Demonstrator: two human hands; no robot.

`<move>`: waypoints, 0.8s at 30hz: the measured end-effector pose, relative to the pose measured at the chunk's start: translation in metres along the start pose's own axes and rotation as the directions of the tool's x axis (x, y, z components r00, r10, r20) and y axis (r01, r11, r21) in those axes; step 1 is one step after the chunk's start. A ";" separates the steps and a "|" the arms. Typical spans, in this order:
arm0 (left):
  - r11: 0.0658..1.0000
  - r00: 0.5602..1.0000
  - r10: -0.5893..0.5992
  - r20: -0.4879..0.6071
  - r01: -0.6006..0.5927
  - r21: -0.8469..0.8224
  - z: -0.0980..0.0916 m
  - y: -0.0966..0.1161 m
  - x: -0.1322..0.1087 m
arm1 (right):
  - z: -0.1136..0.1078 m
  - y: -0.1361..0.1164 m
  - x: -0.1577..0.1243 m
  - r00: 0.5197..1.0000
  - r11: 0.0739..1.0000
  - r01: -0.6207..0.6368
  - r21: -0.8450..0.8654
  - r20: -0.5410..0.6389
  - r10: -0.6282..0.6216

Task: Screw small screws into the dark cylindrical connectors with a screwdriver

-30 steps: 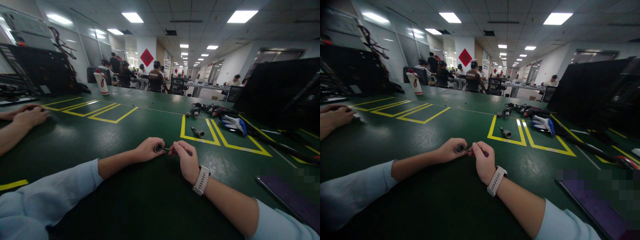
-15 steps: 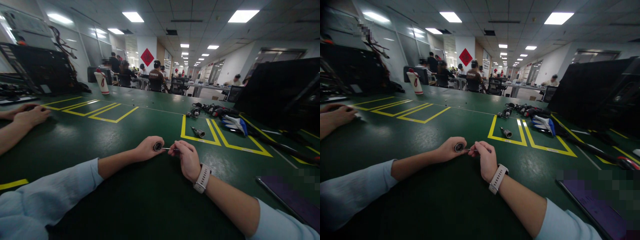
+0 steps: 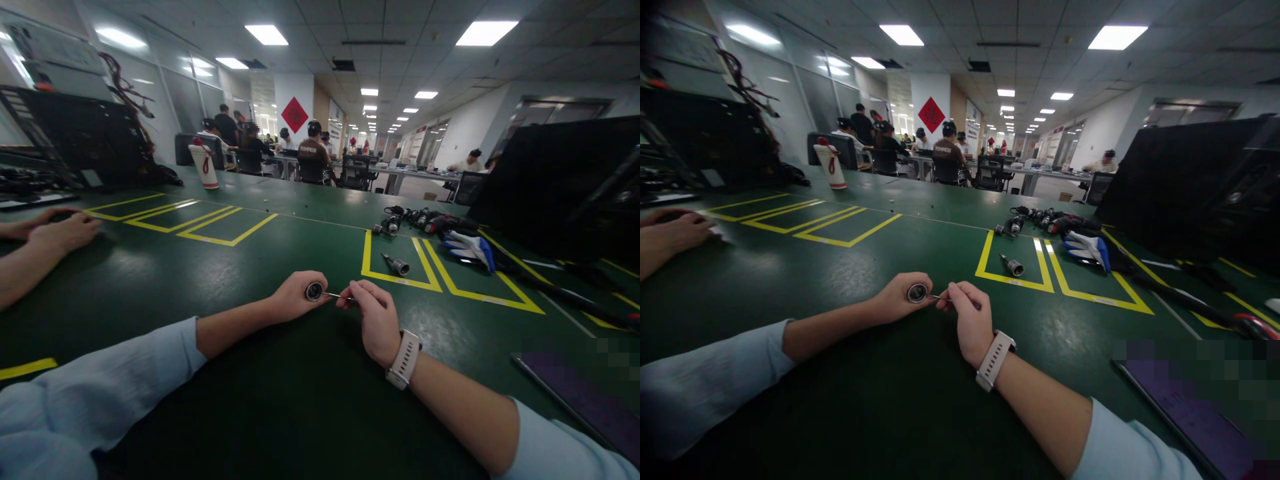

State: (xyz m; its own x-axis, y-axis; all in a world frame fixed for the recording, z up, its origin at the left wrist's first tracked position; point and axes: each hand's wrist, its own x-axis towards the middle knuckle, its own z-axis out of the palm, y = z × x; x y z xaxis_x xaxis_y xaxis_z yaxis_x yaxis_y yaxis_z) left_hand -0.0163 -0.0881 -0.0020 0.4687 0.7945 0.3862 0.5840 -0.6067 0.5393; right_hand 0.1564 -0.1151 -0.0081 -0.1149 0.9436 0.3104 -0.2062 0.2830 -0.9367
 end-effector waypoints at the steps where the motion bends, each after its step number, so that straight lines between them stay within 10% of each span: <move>1: 1.000 1.000 0.002 0.003 -0.002 0.001 0.000 0.000 0.000 | 0.000 -0.002 -0.001 1.000 0.999 0.014 -0.036 0.017 -0.014; 19: 0.999 0.990 0.020 0.141 -0.025 0.036 0.000 -0.002 -0.001 | 0.003 -0.019 -0.011 0.956 0.853 0.292 -0.432 0.172 -0.239; 24: 0.998 0.987 0.025 0.160 -0.034 0.053 -0.001 -0.001 -0.001 | 0.003 -0.017 -0.006 0.986 0.929 0.158 -0.335 0.108 -0.128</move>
State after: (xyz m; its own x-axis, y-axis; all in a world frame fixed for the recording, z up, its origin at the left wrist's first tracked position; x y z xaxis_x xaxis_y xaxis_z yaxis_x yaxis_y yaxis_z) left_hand -0.0175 -0.0882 -0.0022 0.5833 0.7643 0.2749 0.6021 -0.6341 0.4852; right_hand 0.1577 -0.1265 0.0063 -0.1915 0.8754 0.4438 0.1159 0.4692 -0.8755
